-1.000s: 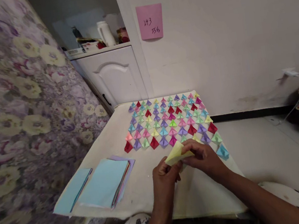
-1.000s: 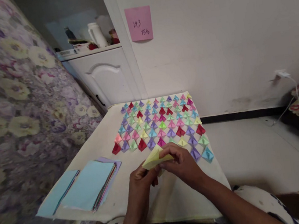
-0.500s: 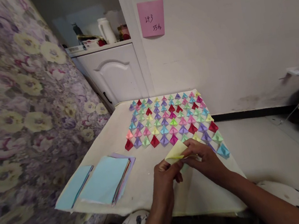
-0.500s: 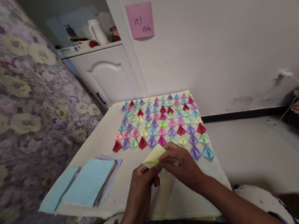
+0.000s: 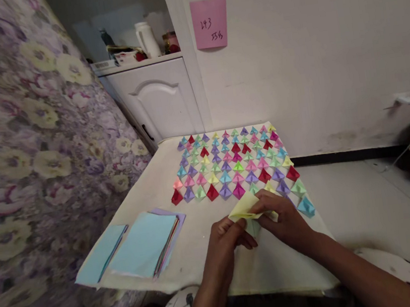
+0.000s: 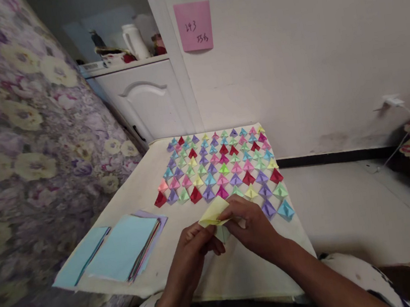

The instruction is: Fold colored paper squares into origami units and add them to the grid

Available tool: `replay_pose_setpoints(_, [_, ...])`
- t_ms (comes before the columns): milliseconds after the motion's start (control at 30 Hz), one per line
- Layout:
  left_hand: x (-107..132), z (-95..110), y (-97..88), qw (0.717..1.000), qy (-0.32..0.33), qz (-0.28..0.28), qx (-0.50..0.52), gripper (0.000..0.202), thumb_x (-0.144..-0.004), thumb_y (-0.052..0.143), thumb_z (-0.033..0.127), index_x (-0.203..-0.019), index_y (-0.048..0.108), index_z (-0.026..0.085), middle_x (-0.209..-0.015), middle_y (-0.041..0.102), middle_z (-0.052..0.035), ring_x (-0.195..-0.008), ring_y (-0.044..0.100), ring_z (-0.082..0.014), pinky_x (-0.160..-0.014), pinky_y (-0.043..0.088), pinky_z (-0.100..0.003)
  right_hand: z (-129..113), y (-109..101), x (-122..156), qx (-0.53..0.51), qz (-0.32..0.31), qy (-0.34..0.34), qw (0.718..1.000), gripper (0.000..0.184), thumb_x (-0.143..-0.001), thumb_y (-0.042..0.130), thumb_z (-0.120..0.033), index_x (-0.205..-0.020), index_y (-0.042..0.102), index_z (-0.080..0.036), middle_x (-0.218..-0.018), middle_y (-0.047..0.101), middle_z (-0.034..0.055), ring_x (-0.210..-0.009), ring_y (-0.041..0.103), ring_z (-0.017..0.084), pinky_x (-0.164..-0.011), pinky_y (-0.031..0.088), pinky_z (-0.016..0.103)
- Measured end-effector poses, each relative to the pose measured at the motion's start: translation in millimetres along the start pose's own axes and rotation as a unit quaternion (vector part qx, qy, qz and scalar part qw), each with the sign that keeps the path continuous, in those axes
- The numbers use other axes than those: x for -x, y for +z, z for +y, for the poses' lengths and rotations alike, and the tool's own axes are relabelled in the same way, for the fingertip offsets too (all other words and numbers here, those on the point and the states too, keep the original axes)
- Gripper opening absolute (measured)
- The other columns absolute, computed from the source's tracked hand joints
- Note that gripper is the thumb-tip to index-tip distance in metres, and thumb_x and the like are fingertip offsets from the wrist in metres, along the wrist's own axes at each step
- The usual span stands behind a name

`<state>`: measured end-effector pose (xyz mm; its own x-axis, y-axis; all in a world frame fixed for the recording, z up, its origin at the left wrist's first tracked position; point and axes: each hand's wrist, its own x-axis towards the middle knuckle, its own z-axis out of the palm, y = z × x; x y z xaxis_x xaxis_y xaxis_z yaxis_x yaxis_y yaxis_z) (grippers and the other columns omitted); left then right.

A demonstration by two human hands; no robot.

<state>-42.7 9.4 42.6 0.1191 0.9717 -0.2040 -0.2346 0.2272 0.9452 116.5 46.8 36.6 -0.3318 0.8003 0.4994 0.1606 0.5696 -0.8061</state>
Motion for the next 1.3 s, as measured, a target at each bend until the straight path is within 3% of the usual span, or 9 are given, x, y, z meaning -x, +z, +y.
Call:
replay_pose_setpoints(267, [0.7, 3.8, -2.5, 0.999, -0.028, -0.024, -0.005, 0.019, -0.078, 0.057, 0.026, -0.070, 0.062, 0.010, -0.051, 0.067, -0.0073, -0.047, 0.059, -0.0146, -0.050, 0.042, -0.023, -5.0, -2.8, -4.0, -0.007, -0.029, 0.045, 0.999, 0.009, -0.079, 0.058, -0.016, -0.078, 0.064, -0.021, -0.075, 0.053, 0.0004, -0.072, 0.053, 0.015, -0.065, 0.041, 0.027])
replay_pose_setpoints(600, [0.4, 7.2, -2.3, 0.999, -0.034, -0.039, 0.012, 0.024, -0.077, 0.054, 0.032, -0.075, 0.062, 0.009, -0.051, 0.066, -0.0097, -0.049, 0.063, -0.0195, -0.052, 0.043, -0.027, -5.9, -2.3, -4.6, -0.060, -0.020, 0.059, 0.996, 0.017, -0.077, 0.058, -0.014, -0.082, 0.071, -0.023, -0.075, 0.053, 0.0002, -0.070, 0.054, 0.014, -0.062, 0.041, 0.026])
replay_pose_setpoints(767, [-1.3, 4.9, -6.8, 0.996, -0.035, -0.071, 0.044, 0.028, -0.076, 0.050, 0.030, -0.083, 0.063, 0.006, -0.053, 0.066, -0.0113, -0.052, 0.064, -0.0228, -0.053, 0.044, -0.030, -4.8, -2.9, -3.0, -0.055, -0.022, 0.049, 0.997, 0.020, -0.074, 0.058, -0.010, -0.080, 0.071, -0.023, -0.074, 0.052, 0.0003, -0.069, 0.053, 0.015, -0.060, 0.040, 0.026])
replay_pose_setpoints(1000, [-1.0, 4.1, -8.3, 0.994, -0.028, -0.086, 0.063, 0.034, -0.079, 0.043, 0.029, -0.075, 0.066, 0.005, -0.054, 0.068, -0.0142, -0.053, 0.064, -0.0233, -0.055, 0.044, -0.032, -1.2, -3.1, 0.3, -0.003, -0.039, 0.003, 0.999, 0.020, -0.074, 0.056, -0.009, -0.080, 0.069, -0.023, -0.072, 0.051, 0.0007, -0.064, 0.050, 0.014, -0.056, 0.039, 0.026])
replay_pose_setpoints(1300, [0.6, 6.0, -7.9, 0.992, -0.039, -0.063, 0.105, 0.028, -0.072, 0.045, 0.026, -0.060, 0.065, 0.009, -0.050, 0.066, -0.0126, -0.051, 0.064, -0.0255, -0.054, 0.044, -0.033, 2.9, -4.7, 2.7, 0.030, -0.057, -0.058, 0.996, 0.029, -0.074, 0.050, -0.006, -0.089, 0.066, -0.025, -0.077, 0.051, 0.0010, -0.067, 0.051, 0.015, -0.058, 0.040, 0.026])
